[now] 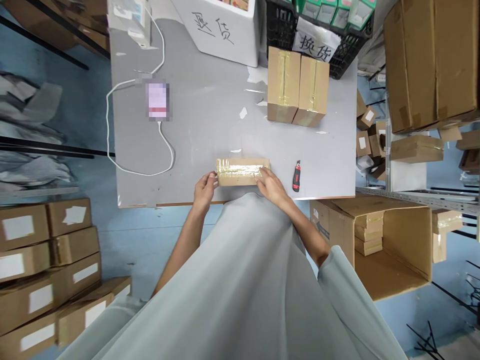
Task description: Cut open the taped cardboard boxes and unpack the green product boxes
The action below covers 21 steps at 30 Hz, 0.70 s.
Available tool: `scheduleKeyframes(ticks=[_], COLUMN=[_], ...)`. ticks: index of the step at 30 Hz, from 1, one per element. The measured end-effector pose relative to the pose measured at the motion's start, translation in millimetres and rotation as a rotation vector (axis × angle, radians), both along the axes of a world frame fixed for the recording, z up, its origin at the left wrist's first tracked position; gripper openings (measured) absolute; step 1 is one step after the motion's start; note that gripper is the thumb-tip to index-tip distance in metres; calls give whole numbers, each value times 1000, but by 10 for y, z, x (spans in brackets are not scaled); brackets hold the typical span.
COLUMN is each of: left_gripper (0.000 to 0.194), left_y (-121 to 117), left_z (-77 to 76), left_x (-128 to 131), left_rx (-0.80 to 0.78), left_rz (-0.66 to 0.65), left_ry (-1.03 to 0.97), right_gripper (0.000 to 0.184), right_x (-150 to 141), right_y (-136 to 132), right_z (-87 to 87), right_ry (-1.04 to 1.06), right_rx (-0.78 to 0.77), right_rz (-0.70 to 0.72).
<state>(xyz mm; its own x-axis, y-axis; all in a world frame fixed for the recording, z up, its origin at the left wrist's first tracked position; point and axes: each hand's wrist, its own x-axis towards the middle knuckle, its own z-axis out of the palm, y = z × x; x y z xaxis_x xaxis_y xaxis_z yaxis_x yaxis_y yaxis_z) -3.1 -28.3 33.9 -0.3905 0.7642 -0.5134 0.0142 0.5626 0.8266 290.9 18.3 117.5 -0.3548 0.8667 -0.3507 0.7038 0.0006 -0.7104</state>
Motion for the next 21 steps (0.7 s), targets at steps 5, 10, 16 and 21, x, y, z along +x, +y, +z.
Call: scheduleKeyframes(ticks=[5,10,16,21], left_gripper=[42,45,50,62], left_y=[93,127,161,217], left_z=[-74,-181,-180,49], left_x=[-32,-17,225,585], left_rx=[-89,-181,-161,-53], left_rz=[73,56,-18,-121], left_ry=[-66,-145,-224,-361], right_gripper=[72,72,80,83], right_x=[-87,-57,356,568], right_y=[-42,-136,-58,21], right_z=[27,-49,-151,9], right_ry=[-143,-181,-63,24], right_rx=[-109,-49,-27,58], right_rz=[110,78,-149,-334])
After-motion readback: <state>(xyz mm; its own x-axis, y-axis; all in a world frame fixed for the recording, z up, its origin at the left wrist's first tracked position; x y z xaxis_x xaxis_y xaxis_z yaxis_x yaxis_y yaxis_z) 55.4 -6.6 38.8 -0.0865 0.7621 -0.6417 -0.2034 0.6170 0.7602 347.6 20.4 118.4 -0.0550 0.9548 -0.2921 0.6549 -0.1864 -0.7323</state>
